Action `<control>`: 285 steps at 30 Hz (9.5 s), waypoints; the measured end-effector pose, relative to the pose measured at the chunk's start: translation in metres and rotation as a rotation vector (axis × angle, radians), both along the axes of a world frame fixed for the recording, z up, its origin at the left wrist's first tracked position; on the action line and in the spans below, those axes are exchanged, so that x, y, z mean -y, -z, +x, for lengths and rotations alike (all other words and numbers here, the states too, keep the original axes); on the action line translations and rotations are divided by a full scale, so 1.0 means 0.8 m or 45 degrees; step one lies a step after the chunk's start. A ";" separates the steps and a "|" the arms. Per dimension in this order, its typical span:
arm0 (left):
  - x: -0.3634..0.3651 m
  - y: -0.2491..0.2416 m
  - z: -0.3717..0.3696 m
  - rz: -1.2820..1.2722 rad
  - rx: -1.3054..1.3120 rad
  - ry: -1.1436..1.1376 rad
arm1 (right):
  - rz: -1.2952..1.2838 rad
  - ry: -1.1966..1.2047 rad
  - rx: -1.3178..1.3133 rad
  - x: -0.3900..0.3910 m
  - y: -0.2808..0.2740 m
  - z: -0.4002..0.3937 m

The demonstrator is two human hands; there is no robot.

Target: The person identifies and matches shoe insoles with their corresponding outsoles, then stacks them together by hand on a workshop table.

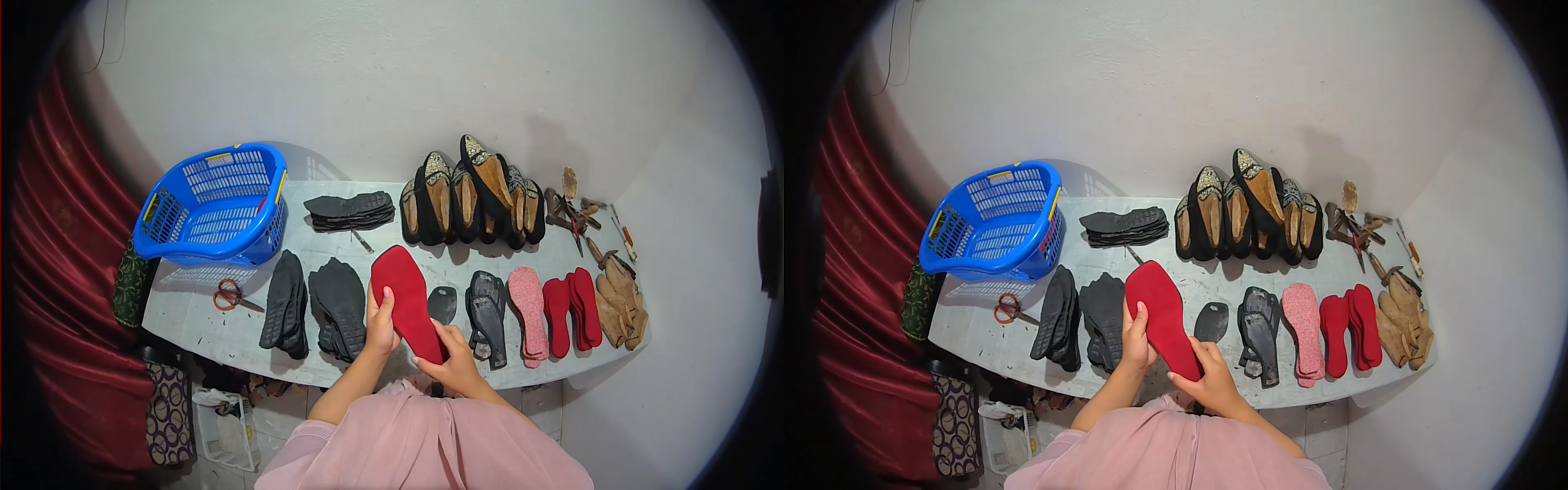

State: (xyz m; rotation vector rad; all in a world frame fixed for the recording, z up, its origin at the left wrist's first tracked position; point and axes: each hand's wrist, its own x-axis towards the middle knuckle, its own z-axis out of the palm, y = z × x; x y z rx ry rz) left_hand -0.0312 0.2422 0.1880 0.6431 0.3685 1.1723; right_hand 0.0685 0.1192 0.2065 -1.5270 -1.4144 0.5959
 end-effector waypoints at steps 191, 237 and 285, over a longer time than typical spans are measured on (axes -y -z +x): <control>-0.583 0.158 -0.330 -0.259 -1.425 0.259 | -0.191 0.724 -0.657 -0.145 0.072 -0.098; -0.038 -0.129 -0.095 1.107 -1.435 -0.330 | -0.499 1.060 0.312 0.162 0.132 0.284; 0.028 0.150 0.109 -0.268 -0.425 0.247 | -0.273 0.502 -0.854 0.160 0.091 0.219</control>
